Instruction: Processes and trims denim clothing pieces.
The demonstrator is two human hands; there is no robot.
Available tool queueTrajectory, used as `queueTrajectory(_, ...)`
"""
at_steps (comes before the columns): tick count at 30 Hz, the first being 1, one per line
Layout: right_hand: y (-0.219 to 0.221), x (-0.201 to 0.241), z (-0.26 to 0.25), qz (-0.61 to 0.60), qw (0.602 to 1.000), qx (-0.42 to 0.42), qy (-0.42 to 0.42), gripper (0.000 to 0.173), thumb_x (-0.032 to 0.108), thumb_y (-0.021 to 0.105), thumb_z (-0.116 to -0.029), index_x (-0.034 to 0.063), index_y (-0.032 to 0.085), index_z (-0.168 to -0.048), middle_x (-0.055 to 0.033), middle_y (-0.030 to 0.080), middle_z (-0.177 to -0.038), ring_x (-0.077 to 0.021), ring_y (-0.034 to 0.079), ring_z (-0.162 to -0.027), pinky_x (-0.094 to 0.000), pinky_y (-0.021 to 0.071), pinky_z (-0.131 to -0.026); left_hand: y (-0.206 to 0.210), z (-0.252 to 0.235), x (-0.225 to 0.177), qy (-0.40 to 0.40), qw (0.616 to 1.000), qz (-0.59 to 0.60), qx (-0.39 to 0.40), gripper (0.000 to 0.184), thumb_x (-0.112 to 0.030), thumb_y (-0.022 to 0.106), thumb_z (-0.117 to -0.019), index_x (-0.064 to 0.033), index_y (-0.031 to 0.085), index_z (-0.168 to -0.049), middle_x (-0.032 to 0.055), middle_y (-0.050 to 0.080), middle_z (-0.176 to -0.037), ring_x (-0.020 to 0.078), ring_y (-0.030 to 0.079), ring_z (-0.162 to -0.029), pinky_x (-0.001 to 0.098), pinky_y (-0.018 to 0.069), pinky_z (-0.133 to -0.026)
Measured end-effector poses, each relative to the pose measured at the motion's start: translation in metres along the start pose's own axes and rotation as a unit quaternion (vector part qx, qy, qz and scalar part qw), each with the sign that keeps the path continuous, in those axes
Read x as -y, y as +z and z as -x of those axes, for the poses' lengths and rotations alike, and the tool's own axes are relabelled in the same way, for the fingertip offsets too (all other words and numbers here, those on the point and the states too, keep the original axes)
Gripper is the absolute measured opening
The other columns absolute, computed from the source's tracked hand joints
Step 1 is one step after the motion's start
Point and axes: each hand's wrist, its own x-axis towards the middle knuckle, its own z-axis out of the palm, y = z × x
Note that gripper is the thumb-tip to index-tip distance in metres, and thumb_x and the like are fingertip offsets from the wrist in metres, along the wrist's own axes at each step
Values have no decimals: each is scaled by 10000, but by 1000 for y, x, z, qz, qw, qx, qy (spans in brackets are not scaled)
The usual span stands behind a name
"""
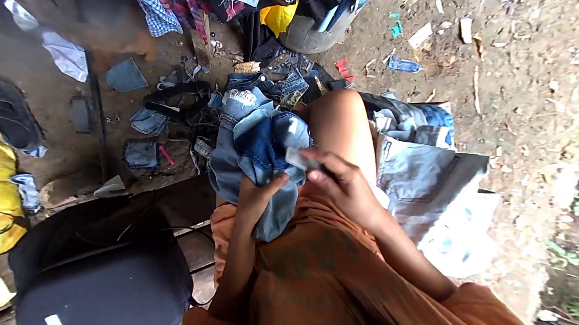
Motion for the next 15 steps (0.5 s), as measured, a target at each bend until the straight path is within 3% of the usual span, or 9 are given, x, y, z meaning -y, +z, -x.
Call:
queueTrajectory(3, 18, 9, 4, 87, 995, 29, -44, 419, 390, 536, -1042, 225, 619, -1418, -121, 699, -914, -262, 670, -680, -464, 554, -575, -1, 0, 4, 36, 999, -19, 16, 351, 65, 725, -790, -17, 600, -1107, -71, 700, -885, -33, 672, -847, 189, 577, -817)
queueTrajectory(6, 34, -6, 3, 125, 990, -14, -64, 358, 371, 509, -1055, 278, 684, -1353, -109, 656, -819, -253, 626, -601, -437, 509, -499, -2, -2, 7, 34, 999, -22, 21, 332, 47, 731, -808, -6, 616, -1114, -31, 716, -887, 6, 690, -842, 213, 587, -817)
queueTrajectory(10, 32, -18, 0, 131, 988, -73, -46, 343, 346, 511, -1059, 278, 699, -1338, -114, 683, -902, -238, 644, -630, -438, 522, -527, 0, -3, 5, 23, 999, -23, 26, 290, 11, 727, -870, 6, 623, -1140, -8, 722, -916, 18, 695, -867, 232, 590, -838)
queueTrajectory(13, 10, -37, -15, 154, 981, -120, -5, 350, 271, 526, -1054, 195, 681, -1359, -161, 686, -921, -314, 643, -664, -517, 508, -536, 1, -2, 2, 15, 1000, -7, 4, 250, 45, 696, -867, 3, 626, -1104, -20, 719, -875, 10, 693, -828, 219, 594, -806)
queueTrajectory(15, -19, -44, -25, 142, 982, -126, 21, 361, 244, 520, -1068, 144, 647, -1390, -186, 700, -1041, -338, 678, -809, -558, 533, -668, -2, -1, 0, 9, 1000, 1, -10, 239, 53, 693, -869, 5, 622, -1092, -21, 715, -860, 9, 692, -811, 212, 594, -796)
